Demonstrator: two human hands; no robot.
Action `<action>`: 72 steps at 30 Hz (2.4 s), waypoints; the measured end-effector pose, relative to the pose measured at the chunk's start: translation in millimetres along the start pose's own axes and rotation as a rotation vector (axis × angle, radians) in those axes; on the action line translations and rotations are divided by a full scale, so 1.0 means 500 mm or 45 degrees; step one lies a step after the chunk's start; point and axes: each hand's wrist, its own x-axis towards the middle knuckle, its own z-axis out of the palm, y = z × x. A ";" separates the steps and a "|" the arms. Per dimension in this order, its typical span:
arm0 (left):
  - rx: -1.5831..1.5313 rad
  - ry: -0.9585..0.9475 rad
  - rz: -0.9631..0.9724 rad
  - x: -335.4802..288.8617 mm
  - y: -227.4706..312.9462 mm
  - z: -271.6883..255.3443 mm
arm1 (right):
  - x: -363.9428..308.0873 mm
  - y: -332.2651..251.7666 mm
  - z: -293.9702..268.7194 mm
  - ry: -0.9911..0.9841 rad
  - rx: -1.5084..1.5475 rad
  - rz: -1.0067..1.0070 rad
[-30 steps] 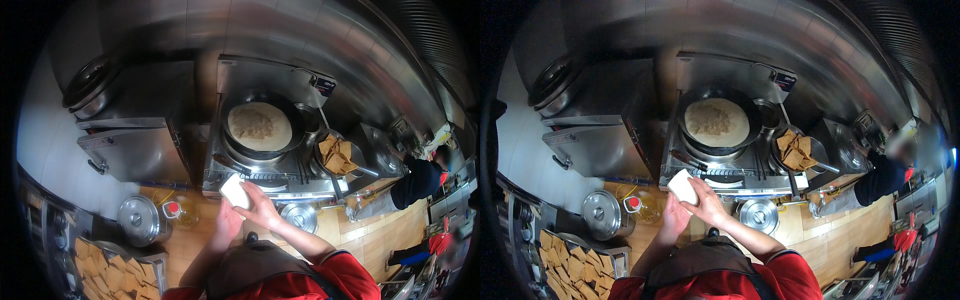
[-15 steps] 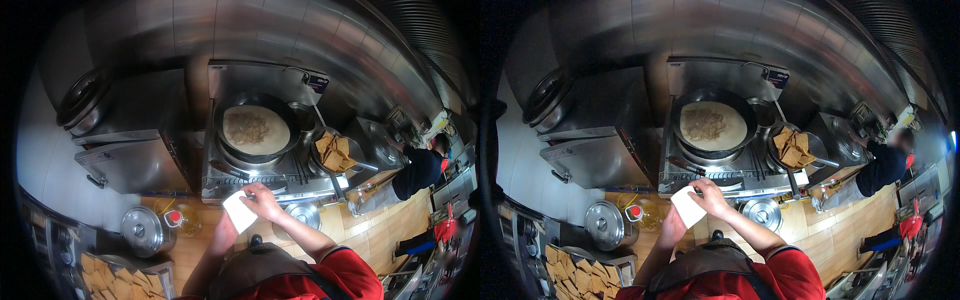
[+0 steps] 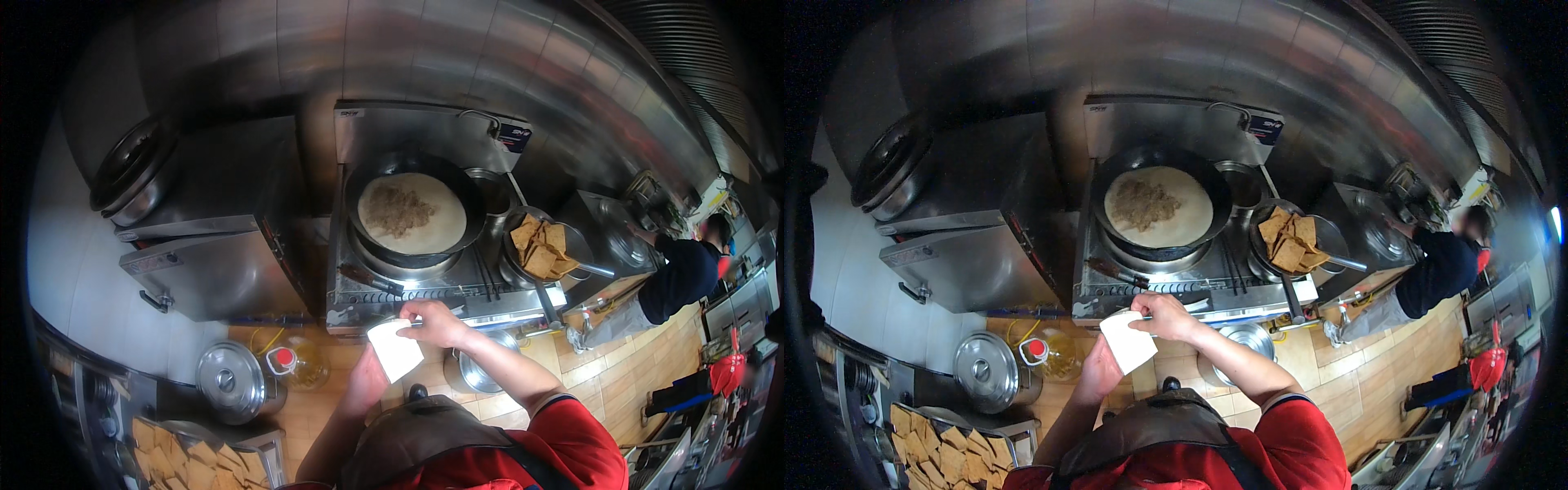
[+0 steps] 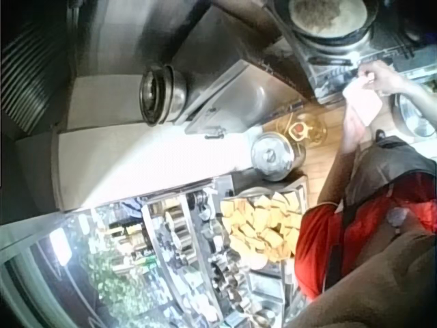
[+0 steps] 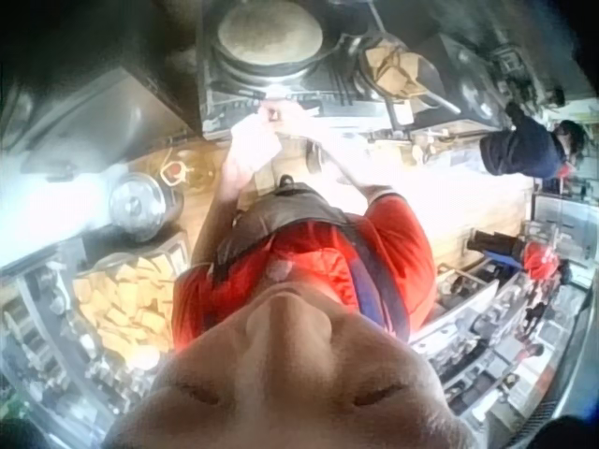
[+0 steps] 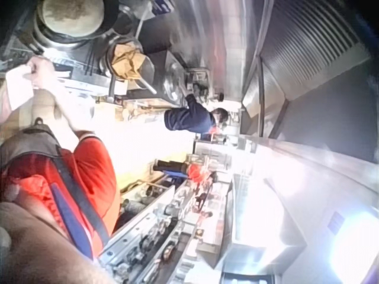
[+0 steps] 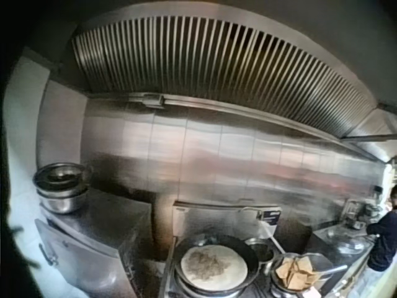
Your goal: The person uses chopsticks to flip and arrange flatbread pieces frying in a large wok. They transfer cooked pieces to a metal tray and add more from a nearby container. The person also wipes the wok's surface with a white cloth.
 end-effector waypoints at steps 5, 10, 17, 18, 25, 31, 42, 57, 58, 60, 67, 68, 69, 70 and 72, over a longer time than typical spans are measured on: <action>-0.042 -0.035 0.051 0.025 -0.003 0.033 | -0.020 -0.047 -0.032 -0.063 -0.009 0.017; -0.117 0.012 0.090 0.070 -0.012 0.019 | -0.035 -0.079 -0.074 0.032 0.041 -0.053; -0.201 0.129 0.157 0.103 -0.009 -0.010 | -0.001 0.016 -0.200 0.335 0.138 0.239; -0.200 0.133 0.172 0.100 -0.008 -0.010 | 0.011 0.046 -0.222 0.417 0.256 0.238; 0.179 0.082 0.383 0.060 0.000 -0.026 | 0.138 0.355 -0.314 1.123 -0.032 0.367; -0.029 0.202 0.391 0.011 0.010 -0.068 | 0.181 0.513 -0.301 1.247 -0.319 0.808; 0.786 0.291 0.421 -0.010 0.015 -0.074 | 0.125 0.495 -0.202 0.876 0.437 0.720; 0.070 0.018 -0.161 0.010 -0.022 0.037 | -0.049 0.076 -0.031 -0.250 0.626 0.358; 0.066 -0.018 -0.155 0.016 -0.024 0.042 | -0.052 0.073 -0.041 -0.243 0.495 0.343; 0.052 -0.059 -0.150 0.034 -0.032 0.044 | -0.062 0.065 -0.057 -0.151 0.503 0.300; 0.091 0.078 -0.150 0.086 -0.057 -0.005 | -0.047 0.120 -0.186 0.351 0.149 0.289; 0.096 0.078 -0.150 0.089 -0.059 -0.012 | -0.034 0.145 -0.216 0.440 -0.003 0.235; 0.103 0.088 -0.147 0.087 -0.060 -0.021 | -0.016 0.158 -0.242 0.522 -0.084 0.269; 0.109 0.101 -0.140 0.083 -0.060 -0.029 | 0.007 0.171 -0.266 0.601 -0.164 0.299; 0.131 0.171 -0.150 0.072 -0.058 -0.038 | 0.054 0.228 -0.297 0.802 -0.241 0.312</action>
